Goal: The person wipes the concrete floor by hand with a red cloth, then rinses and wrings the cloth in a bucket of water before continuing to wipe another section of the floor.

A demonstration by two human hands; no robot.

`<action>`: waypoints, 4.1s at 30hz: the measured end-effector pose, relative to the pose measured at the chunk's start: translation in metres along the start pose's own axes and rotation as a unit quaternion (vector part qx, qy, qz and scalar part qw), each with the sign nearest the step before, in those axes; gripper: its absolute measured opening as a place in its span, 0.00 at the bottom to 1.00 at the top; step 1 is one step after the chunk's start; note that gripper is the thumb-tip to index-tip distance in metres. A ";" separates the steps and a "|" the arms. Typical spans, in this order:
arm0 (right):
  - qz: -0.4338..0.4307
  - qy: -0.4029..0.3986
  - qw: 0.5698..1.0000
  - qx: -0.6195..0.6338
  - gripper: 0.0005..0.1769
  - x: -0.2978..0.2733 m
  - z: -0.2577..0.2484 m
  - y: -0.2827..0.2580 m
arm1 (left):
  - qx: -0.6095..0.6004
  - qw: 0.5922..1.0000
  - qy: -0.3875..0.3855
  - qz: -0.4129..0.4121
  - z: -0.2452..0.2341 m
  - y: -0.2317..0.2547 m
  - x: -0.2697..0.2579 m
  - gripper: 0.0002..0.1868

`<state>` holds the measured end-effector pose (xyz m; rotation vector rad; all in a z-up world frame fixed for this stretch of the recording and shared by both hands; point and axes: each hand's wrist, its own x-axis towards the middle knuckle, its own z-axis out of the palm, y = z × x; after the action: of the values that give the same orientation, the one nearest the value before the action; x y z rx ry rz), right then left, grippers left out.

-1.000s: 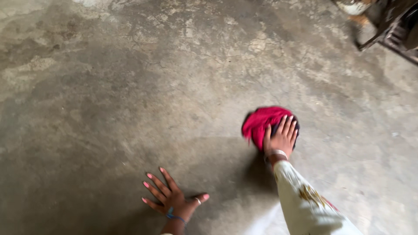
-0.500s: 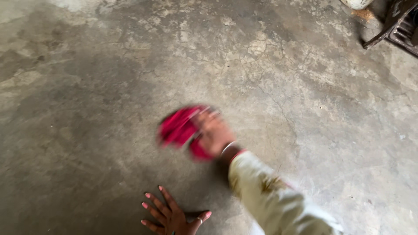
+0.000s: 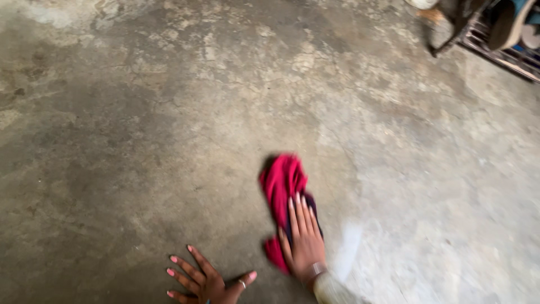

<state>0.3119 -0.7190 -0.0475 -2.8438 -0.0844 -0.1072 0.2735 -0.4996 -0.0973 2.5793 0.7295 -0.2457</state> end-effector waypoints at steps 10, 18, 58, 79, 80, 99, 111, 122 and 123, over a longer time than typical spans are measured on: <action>0.089 0.071 0.991 -0.071 0.43 0.049 -0.013 0.148 | -0.014 0.941 0.102 0.323 0.003 0.094 -0.005 0.54; 0.191 0.088 0.975 -0.074 0.41 0.195 0.004 0.266 | 0.042 0.938 0.106 0.327 0.028 0.218 0.031 0.46; 0.078 0.006 0.997 0.014 0.39 0.104 -0.058 0.182 | -0.002 0.933 0.115 0.341 0.064 0.208 0.042 0.45; 0.215 0.172 0.961 -0.015 0.41 0.051 -0.029 0.164 | 0.012 0.936 0.086 0.342 0.049 0.215 0.036 0.45; 0.183 0.136 0.974 -0.006 0.42 0.031 -0.040 0.133 | 0.013 0.935 0.088 0.344 0.047 0.214 0.035 0.45; 0.327 0.110 0.936 -0.064 0.35 0.040 -0.046 0.300 | 0.039 0.935 0.075 0.344 0.034 0.219 0.027 0.44; 0.166 -0.123 0.978 0.037 0.39 -0.064 -0.076 0.202 | 0.031 0.926 0.095 0.365 0.035 0.216 0.027 0.43; 0.317 0.080 0.943 -0.068 0.42 -0.053 -0.057 0.446 | -0.004 0.907 0.154 0.391 0.062 0.214 0.024 0.44; 0.316 0.085 0.943 -0.063 0.42 -0.048 -0.060 0.453 | -0.007 0.910 0.139 0.391 0.079 0.238 0.016 0.45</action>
<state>0.2918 -1.1715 -0.1240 -2.8135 0.8913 -0.2228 0.4103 -0.7101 -0.0832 2.6845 -0.2603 0.3853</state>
